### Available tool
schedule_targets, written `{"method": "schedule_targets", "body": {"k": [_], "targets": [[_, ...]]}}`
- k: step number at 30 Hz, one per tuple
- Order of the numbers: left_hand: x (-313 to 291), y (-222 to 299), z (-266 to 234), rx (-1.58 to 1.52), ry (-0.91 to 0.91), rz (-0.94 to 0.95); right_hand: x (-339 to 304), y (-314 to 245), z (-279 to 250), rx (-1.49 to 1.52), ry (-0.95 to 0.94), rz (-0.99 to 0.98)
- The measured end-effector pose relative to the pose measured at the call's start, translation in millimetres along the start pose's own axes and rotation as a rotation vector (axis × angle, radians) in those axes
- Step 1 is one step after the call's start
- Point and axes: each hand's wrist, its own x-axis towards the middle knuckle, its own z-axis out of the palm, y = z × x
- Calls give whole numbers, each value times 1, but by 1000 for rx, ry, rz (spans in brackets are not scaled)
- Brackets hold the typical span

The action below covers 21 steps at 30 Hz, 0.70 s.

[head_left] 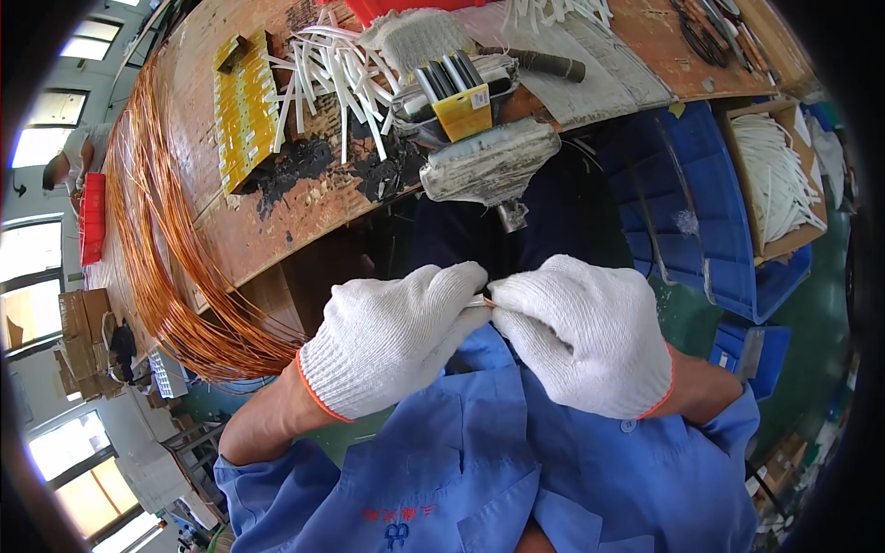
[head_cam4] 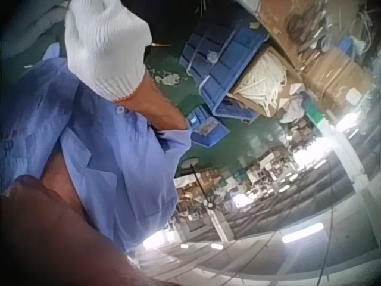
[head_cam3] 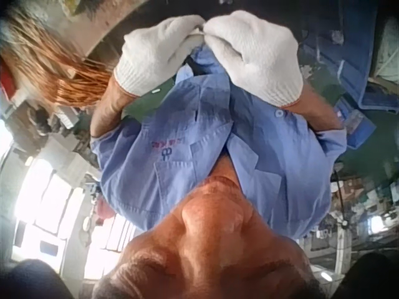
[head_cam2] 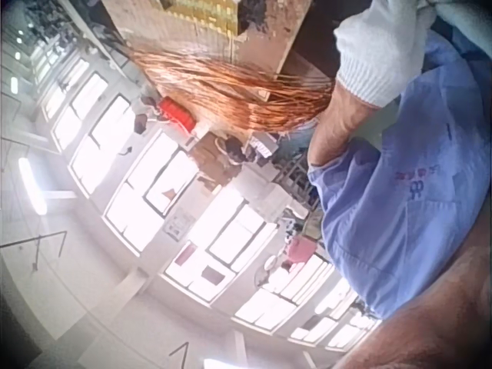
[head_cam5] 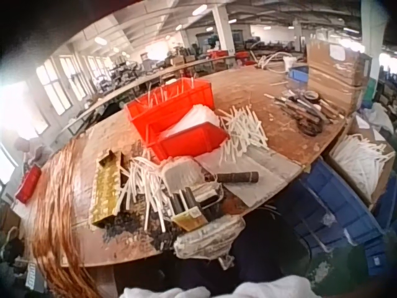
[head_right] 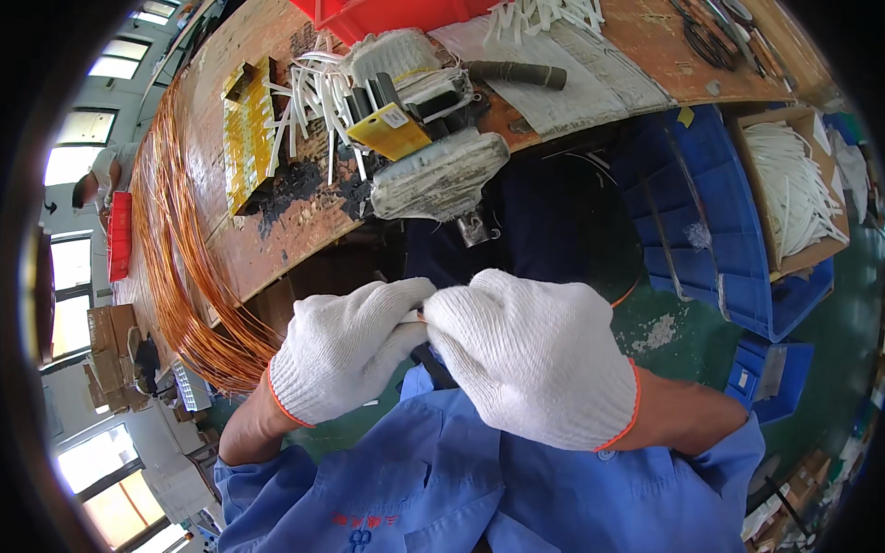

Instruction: Winding copper wire onto an electronic component core and securing it with tape and ties.

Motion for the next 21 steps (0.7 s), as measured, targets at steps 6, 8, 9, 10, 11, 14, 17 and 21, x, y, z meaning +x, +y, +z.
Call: {"method": "schedule_targets", "body": {"k": [6,8,9,10,11,14,17,21], "targets": [[0,-3,1,16,-18,71,2,-3,-10,-46,-105,-38],[2,-5,2,140,14,181,7,2,-13,56,-155,-41],[2,-7,2,167,-8,191,8,5,-11,153,-173,24],[2,-7,0,195,-31,201,9,8,-9,249,-190,90],[2,-8,-1,222,-53,213,8,10,-7,344,-206,156],[3,-4,-5,276,-108,259,10,3,-12,431,-265,396],[1,-4,-5,339,-146,283,15,5,-10,444,-291,363],[2,-14,-7,441,-144,286,13,12,0,481,-254,279]]}}
